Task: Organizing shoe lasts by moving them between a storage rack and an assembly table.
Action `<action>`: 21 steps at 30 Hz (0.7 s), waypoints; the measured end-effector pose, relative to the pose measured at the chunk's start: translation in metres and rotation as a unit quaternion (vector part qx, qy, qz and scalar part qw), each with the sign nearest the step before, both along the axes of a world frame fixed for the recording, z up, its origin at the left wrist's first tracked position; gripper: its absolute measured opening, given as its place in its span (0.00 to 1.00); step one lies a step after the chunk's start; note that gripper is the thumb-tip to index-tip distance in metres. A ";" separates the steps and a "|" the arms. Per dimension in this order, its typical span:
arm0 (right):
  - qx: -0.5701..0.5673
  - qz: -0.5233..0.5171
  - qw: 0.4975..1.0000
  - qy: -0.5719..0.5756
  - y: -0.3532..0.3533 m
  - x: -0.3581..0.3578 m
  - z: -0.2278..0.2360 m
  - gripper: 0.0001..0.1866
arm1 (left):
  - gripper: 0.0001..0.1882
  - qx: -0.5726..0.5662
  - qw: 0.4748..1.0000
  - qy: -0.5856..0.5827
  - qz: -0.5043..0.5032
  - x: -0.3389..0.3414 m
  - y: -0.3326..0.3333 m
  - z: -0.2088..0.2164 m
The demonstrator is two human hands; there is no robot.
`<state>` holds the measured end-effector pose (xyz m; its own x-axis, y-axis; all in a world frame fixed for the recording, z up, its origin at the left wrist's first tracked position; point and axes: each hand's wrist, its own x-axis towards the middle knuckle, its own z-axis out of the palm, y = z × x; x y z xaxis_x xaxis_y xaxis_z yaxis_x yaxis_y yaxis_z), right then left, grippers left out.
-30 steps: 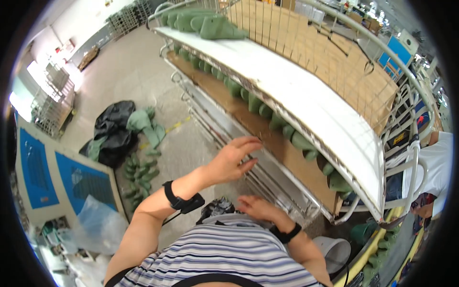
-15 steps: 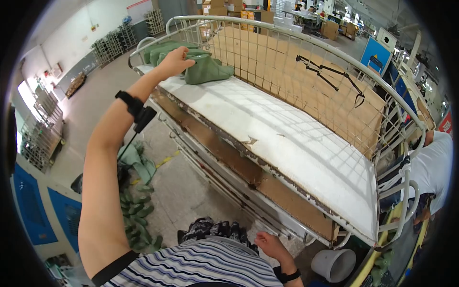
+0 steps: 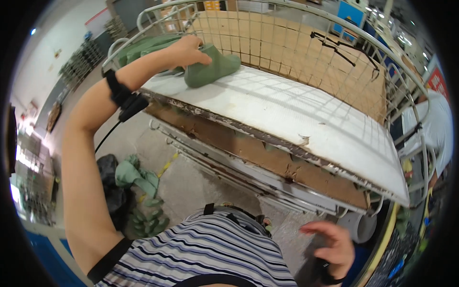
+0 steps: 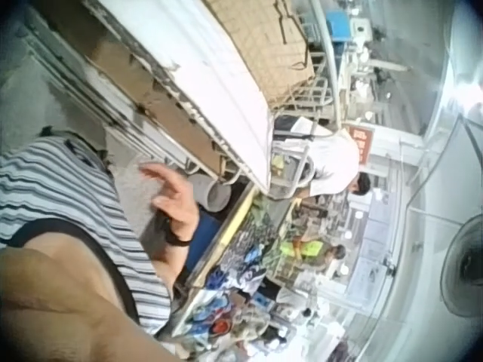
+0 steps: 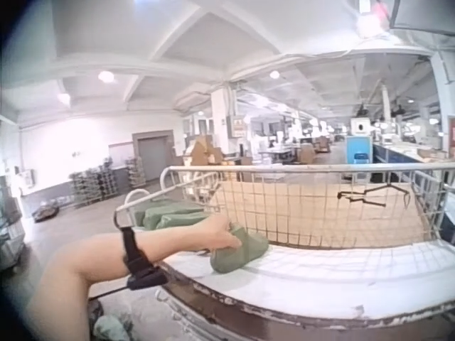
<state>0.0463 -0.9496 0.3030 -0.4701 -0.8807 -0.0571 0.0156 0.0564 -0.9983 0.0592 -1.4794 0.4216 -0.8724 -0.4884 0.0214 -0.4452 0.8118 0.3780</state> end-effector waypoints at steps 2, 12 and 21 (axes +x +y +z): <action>0.005 -0.082 0.987 0.136 -0.033 0.004 0.046 0.37 | 0.24 0.029 0.997 -0.023 -0.071 0.011 0.032 0.008; 0.071 -0.079 0.858 0.502 -0.231 -0.007 0.130 0.19 | 0.31 0.237 0.817 0.122 -0.510 0.076 0.097 0.003; 0.033 -0.217 0.921 0.323 -0.207 -0.017 0.116 0.31 | 0.30 -0.429 0.798 0.067 -0.418 0.085 -0.102 0.018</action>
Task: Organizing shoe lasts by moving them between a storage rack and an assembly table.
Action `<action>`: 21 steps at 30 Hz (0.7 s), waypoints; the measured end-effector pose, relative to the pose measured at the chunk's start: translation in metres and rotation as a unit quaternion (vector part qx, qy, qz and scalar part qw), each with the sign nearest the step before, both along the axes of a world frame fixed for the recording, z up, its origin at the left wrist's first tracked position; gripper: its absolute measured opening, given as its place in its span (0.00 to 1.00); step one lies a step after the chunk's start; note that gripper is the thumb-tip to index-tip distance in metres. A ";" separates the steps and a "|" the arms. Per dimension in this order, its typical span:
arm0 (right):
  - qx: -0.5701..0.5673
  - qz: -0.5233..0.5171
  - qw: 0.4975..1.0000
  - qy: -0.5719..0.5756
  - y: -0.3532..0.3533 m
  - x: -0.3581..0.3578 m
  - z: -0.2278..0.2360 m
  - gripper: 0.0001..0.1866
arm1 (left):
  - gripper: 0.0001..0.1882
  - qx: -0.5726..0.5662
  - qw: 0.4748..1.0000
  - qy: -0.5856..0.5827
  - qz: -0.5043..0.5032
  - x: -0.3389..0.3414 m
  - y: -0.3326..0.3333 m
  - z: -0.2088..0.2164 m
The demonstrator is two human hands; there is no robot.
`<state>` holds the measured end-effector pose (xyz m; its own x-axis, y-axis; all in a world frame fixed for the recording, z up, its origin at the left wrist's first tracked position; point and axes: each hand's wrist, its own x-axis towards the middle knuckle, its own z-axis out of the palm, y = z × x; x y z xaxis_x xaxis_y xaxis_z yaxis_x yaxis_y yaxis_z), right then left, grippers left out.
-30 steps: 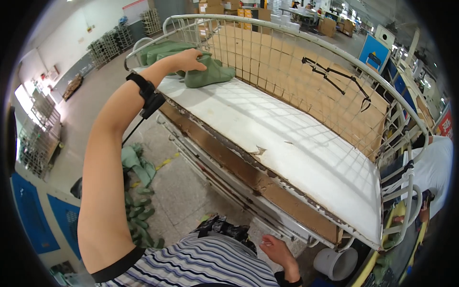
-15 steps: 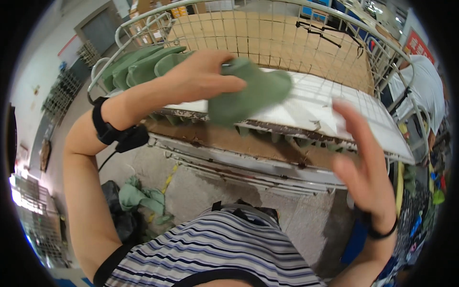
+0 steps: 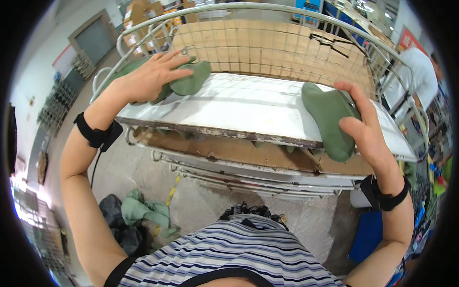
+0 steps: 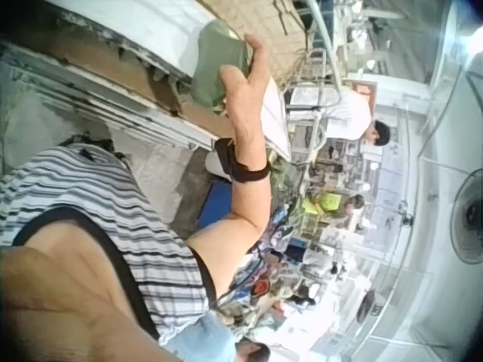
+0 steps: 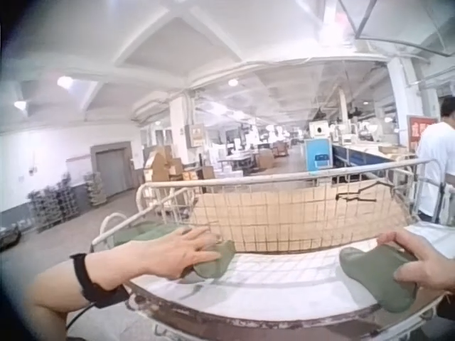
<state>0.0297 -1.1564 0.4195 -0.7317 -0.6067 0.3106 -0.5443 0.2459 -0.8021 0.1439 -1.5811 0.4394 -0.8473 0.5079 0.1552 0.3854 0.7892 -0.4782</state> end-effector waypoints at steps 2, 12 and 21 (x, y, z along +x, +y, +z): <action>-0.016 -0.024 1.000 -0.013 0.001 -0.007 -0.004 0.30 | 0.30 -0.115 0.993 0.006 -0.026 -0.018 -0.016 -0.010; -0.076 -0.112 0.991 0.009 0.005 -0.017 -0.027 0.25 | 0.18 0.068 0.982 -0.177 -0.002 -0.078 0.044 -0.012; -0.093 -0.147 0.984 0.025 0.057 -0.020 -0.029 0.25 | 0.19 0.383 0.911 0.130 0.083 -0.088 -0.028 0.063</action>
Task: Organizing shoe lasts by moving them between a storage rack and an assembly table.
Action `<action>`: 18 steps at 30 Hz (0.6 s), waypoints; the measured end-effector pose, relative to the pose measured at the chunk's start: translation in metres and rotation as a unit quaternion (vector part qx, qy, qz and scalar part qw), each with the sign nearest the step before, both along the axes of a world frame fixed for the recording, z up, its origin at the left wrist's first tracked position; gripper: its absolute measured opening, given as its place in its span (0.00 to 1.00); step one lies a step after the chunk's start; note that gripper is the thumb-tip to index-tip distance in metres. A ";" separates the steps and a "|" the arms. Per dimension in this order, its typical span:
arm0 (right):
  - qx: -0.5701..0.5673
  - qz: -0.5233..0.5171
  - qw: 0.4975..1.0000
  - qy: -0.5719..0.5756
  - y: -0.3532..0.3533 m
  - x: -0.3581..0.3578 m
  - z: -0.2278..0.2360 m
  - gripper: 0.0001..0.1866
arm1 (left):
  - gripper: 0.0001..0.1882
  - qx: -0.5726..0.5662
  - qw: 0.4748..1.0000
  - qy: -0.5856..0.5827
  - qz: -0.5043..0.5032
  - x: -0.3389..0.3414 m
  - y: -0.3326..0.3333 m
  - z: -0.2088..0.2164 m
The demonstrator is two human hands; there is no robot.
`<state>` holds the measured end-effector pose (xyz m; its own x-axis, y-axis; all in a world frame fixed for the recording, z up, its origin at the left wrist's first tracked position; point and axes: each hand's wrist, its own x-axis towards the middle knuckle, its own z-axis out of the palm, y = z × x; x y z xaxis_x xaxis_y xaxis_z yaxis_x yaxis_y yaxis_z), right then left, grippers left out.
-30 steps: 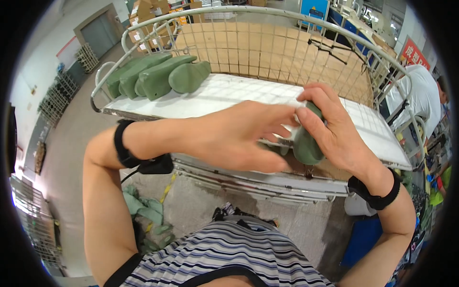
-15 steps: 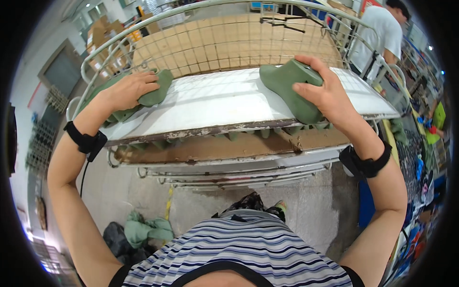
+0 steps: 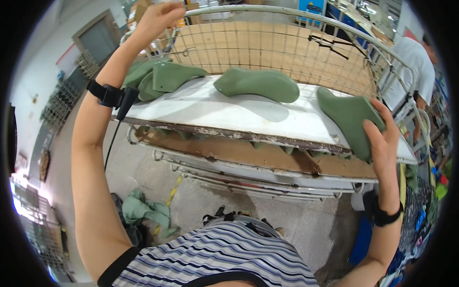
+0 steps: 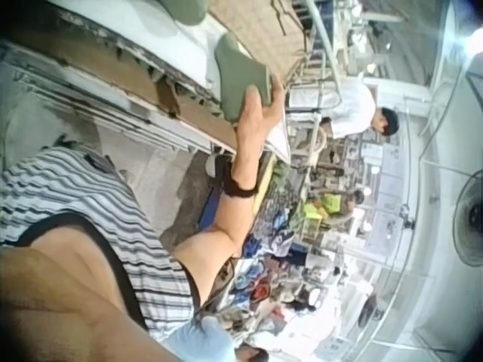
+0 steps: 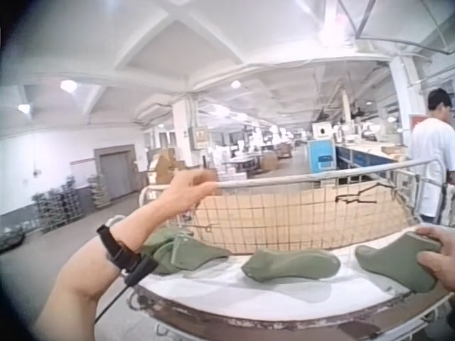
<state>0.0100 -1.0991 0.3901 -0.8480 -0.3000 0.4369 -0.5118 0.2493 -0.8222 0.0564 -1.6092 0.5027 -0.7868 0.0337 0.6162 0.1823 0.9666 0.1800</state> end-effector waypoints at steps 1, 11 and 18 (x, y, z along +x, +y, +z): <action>0.005 -0.008 1.000 0.003 0.008 -0.001 0.001 0.25 | 0.21 -0.027 0.994 -0.040 0.100 0.007 -0.030 -0.013; 0.032 -0.084 0.993 0.080 0.022 -0.039 -0.018 0.24 | 0.38 -0.007 0.893 -0.417 0.168 0.026 0.012 -0.064; 0.040 -0.093 0.991 0.090 0.018 -0.032 -0.010 0.23 | 0.33 0.214 0.892 -0.369 0.147 -0.001 0.002 -0.102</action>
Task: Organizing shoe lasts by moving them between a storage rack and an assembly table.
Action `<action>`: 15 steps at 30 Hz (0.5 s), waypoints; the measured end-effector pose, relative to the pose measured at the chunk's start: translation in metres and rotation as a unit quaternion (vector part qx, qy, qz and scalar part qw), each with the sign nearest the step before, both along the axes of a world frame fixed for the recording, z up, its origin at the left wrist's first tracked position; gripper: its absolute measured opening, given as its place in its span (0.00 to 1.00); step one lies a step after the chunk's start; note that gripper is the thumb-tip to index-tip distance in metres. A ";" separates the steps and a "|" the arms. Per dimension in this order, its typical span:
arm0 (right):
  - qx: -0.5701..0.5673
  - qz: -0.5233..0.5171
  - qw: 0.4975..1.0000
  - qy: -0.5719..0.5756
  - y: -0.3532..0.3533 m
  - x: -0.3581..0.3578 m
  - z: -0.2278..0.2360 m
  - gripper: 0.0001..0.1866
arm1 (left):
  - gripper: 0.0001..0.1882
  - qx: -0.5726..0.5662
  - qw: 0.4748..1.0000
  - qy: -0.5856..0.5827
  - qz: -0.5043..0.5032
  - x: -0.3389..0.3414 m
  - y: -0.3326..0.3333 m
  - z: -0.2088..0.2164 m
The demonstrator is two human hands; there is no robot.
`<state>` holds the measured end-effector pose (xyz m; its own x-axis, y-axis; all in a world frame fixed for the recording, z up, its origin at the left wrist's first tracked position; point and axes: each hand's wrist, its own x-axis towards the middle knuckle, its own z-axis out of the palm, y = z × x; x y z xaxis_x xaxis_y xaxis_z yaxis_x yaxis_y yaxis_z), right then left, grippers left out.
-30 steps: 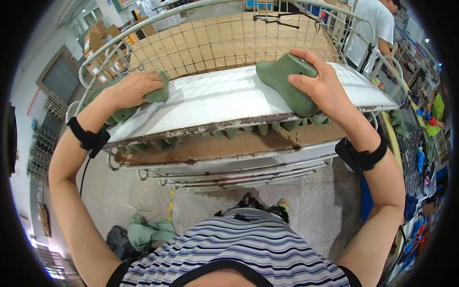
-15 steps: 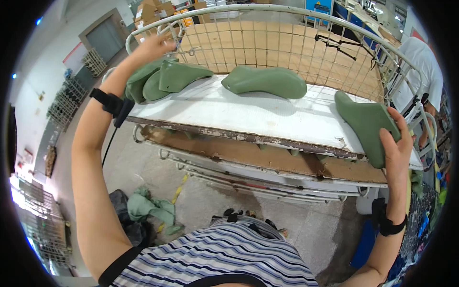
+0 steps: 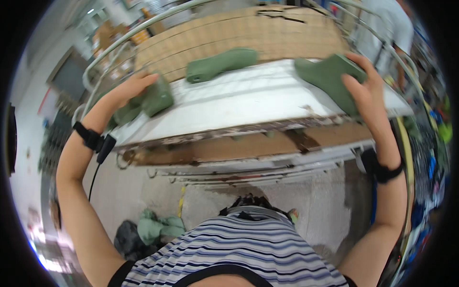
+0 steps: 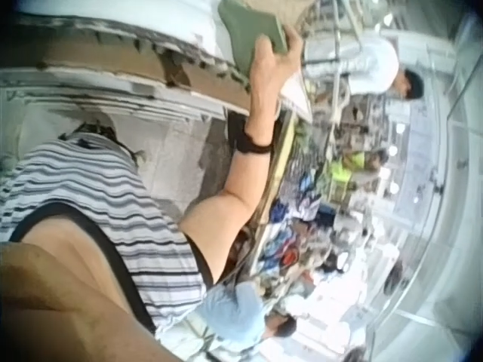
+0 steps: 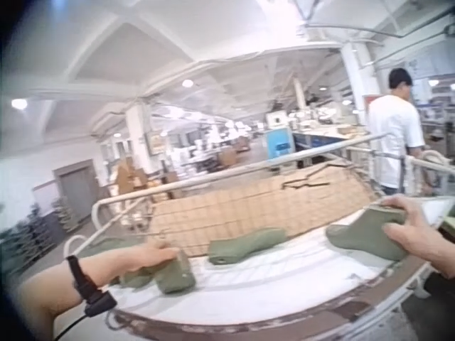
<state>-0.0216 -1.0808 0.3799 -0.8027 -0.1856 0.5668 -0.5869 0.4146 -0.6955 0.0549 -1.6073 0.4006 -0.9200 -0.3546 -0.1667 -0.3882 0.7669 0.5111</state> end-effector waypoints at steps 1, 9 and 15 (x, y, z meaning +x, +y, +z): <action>0.021 0.003 0.999 0.025 -0.004 0.000 0.002 0.24 | 0.33 0.024 0.998 -0.014 0.062 -0.007 -0.012 -0.005; 0.008 0.007 1.000 -0.020 0.005 -0.004 -0.004 0.26 | 0.17 0.175 0.969 -0.085 0.151 -0.053 0.038 -0.023; -0.033 -0.011 0.999 0.015 0.017 -0.001 -0.010 0.31 | 0.23 0.182 0.981 0.059 0.043 -0.011 0.090 0.011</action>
